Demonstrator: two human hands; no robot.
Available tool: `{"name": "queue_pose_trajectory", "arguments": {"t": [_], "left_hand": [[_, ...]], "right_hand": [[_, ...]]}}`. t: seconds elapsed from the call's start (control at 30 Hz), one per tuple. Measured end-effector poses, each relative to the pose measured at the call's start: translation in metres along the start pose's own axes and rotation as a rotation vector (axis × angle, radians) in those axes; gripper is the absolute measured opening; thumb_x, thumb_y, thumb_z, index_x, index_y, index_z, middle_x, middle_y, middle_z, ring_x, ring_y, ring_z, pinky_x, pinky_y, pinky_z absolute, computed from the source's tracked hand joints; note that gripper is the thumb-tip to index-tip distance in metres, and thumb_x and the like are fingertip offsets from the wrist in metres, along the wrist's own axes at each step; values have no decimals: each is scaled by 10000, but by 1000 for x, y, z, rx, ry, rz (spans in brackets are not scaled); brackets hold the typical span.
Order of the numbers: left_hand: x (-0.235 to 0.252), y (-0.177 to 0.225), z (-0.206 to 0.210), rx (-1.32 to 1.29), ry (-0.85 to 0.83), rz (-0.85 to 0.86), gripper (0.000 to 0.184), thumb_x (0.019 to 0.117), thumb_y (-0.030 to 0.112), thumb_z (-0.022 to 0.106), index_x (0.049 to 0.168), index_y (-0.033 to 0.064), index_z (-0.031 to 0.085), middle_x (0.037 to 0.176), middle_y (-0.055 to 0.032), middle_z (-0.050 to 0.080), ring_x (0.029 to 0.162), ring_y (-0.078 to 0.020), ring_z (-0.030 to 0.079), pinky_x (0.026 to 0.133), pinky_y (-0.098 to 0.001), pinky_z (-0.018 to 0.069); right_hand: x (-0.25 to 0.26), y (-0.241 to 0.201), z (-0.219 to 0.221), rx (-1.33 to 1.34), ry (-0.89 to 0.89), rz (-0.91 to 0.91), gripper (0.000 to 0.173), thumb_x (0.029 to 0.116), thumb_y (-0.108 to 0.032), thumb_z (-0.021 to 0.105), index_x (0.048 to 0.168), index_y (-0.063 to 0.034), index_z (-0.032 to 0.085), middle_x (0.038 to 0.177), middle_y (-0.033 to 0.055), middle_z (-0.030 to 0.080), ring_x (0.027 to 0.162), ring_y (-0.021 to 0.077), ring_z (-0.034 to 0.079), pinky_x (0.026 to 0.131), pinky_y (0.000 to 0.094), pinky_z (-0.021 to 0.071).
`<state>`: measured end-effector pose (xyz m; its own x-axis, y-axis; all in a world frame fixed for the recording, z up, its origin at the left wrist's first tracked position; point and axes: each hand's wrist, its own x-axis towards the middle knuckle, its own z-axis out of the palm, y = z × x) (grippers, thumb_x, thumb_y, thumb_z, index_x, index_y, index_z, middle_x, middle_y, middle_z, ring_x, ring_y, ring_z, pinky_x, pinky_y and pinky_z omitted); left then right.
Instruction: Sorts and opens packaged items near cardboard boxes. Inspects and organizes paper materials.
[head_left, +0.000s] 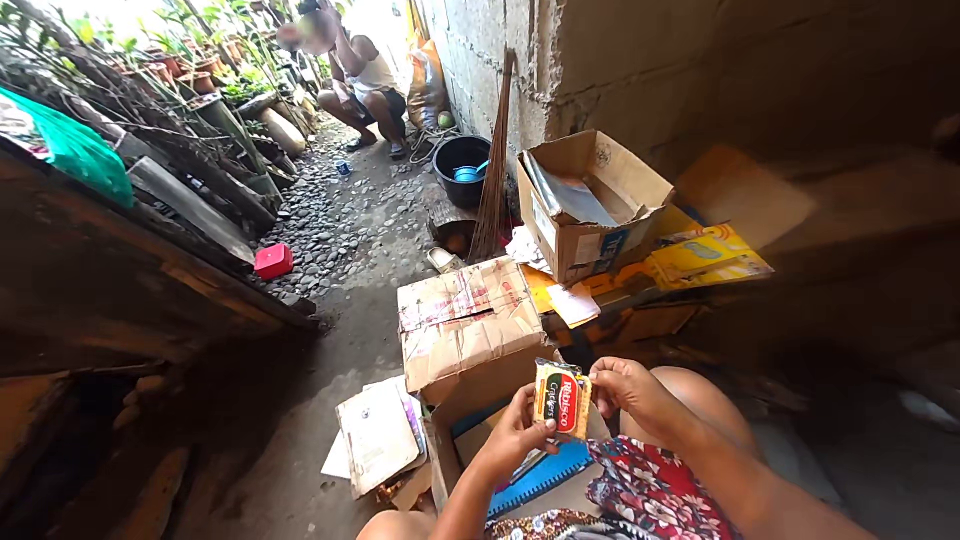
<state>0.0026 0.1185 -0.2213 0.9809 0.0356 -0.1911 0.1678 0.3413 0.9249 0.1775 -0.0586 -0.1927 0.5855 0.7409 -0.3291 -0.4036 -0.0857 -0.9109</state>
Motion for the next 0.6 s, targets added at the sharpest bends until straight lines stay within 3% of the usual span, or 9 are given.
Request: {"name": "queue_pose_trajectory", "arguments": {"t": [0.1,0.23,0.6], "left_hand": [[0,0,-3,-23,-17,28,567,1019,54,513,1523,41,255,1301,-133,634,1027,-240,716,834,-413,621],[-1,1,-8,-75,-13,49,496,1064,110,459,1527,34,298,1275,-129,658,1009,-234,723,850,-414,616],[-1,3,-4,63,-9,76,513,1064,61,468,1545,-18,308,1220,-130,692,992,-223,731,867,-407,621]], "right_hand": [[0,-1,-1,9,-18,-17,126,996,-53,503,911,-27,593,623,40,634,492,102,596,503,235,525],[1,1,-5,38,-45,-71,111,977,-63,521,893,-46,591,602,23,593,473,79,552,480,215,488],[3,5,1,82,54,-106,108,976,-31,539,889,-25,604,610,29,601,463,70,531,470,209,479]]}}
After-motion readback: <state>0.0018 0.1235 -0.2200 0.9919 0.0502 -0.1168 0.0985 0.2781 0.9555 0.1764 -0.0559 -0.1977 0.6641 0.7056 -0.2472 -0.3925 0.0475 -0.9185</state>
